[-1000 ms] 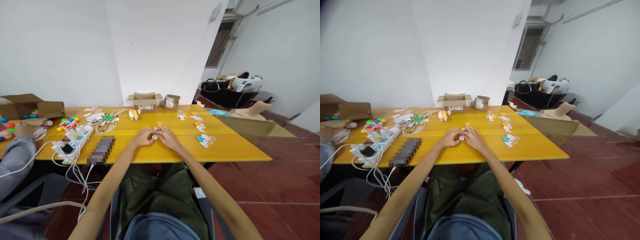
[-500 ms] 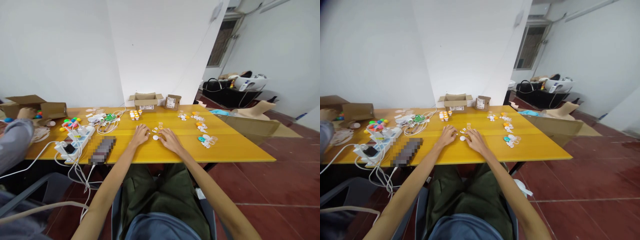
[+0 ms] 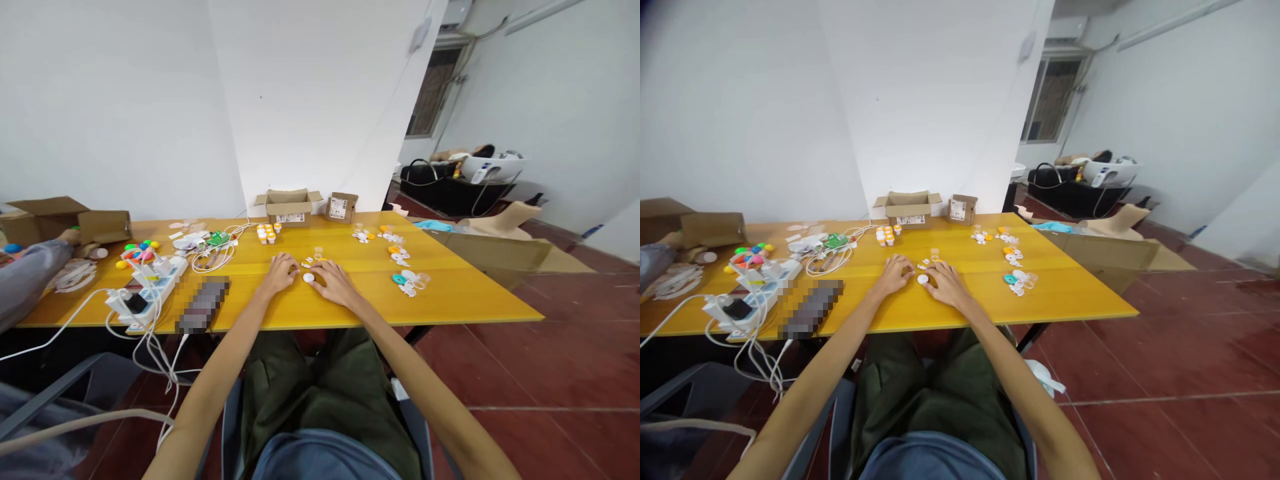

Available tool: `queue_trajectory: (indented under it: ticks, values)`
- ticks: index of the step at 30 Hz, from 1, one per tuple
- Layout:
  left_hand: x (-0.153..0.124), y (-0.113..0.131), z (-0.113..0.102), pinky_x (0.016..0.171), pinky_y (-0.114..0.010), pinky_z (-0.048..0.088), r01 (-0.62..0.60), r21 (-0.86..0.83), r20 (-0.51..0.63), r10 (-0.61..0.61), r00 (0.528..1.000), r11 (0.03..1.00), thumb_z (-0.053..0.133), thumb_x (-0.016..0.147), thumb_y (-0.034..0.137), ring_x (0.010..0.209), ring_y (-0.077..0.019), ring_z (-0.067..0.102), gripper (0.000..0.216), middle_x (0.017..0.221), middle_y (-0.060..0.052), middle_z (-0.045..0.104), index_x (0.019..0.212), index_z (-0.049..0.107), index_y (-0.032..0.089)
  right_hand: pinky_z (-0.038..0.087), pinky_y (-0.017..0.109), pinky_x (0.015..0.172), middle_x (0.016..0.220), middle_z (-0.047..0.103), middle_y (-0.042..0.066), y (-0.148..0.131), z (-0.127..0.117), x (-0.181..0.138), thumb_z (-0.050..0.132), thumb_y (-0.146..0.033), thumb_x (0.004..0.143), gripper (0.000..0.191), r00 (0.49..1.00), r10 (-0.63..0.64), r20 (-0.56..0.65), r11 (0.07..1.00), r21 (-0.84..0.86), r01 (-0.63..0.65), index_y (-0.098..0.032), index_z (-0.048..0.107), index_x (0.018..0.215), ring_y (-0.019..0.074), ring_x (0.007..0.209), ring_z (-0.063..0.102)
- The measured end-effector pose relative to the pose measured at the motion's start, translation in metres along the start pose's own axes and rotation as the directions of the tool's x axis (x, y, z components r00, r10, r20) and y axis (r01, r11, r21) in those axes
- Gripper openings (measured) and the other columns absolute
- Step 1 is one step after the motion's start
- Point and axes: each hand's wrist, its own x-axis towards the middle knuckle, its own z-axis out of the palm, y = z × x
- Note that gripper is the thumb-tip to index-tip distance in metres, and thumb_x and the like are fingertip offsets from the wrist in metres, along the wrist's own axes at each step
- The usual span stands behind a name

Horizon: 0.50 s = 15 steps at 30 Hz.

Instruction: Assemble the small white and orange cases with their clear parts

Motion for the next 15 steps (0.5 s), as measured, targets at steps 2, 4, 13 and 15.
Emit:
queue_trajectory:
  ticks: [2,4,13,15]
  values:
    - [0.0012,0.0013,0.0,0.098,-0.044,0.039,0.015,-0.037,0.005,-0.015,1.0,0.999,0.066,0.087,0.02,0.107,-0.0261,0.055,0.009,0.097,-0.005,0.068,0.086,0.072,0.026,0.045,0.043,0.1,0.13,0.064,0.012,-0.0006,-0.0004,0.0001,0.057,-0.036,0.095,0.031,1.0,-0.003,0.004,1.0,-0.001,0.003,-0.024,0.069,0.121,0.0274,0.122,0.053]
    - [0.0025,0.0028,0.0002,0.099,-0.044,0.039,0.022,-0.074,0.008,-0.021,1.0,0.997,0.066,0.086,0.02,0.107,-0.0259,0.056,0.009,0.096,-0.004,0.069,0.084,0.073,0.026,0.044,0.043,0.1,0.131,0.063,0.012,-0.0003,-0.0001,0.0001,0.057,-0.037,0.096,0.032,1.0,-0.006,0.004,1.0,-0.003,0.006,-0.025,0.069,0.123,0.0277,0.123,0.053]
    - [0.0042,0.0087,0.0003,0.105,-0.046,0.035,-0.014,-0.194,0.083,0.031,0.996,0.981,0.065,0.088,0.028,0.111,-0.0247,0.053,0.012,0.104,-0.003,0.069,0.081,0.074,0.025,0.043,0.045,0.101,0.13,0.063,0.012,0.0018,0.0027,0.001,0.056,-0.036,0.096,0.034,0.999,-0.032,-0.01,0.999,-0.002,0.032,-0.027,0.067,0.126,0.0288,0.122,0.052]
    - [0.0034,0.0094,0.0006,0.105,-0.048,0.034,-0.017,-0.188,0.1,0.036,0.994,0.982,0.065,0.088,0.028,0.112,-0.0254,0.052,0.013,0.106,-0.003,0.069,0.079,0.074,0.025,0.044,0.045,0.1,0.129,0.063,0.012,0.0014,0.003,0.0012,0.056,-0.036,0.096,0.033,0.999,-0.035,-0.015,0.999,0.0,0.035,-0.026,0.067,0.125,0.0288,0.121,0.053]
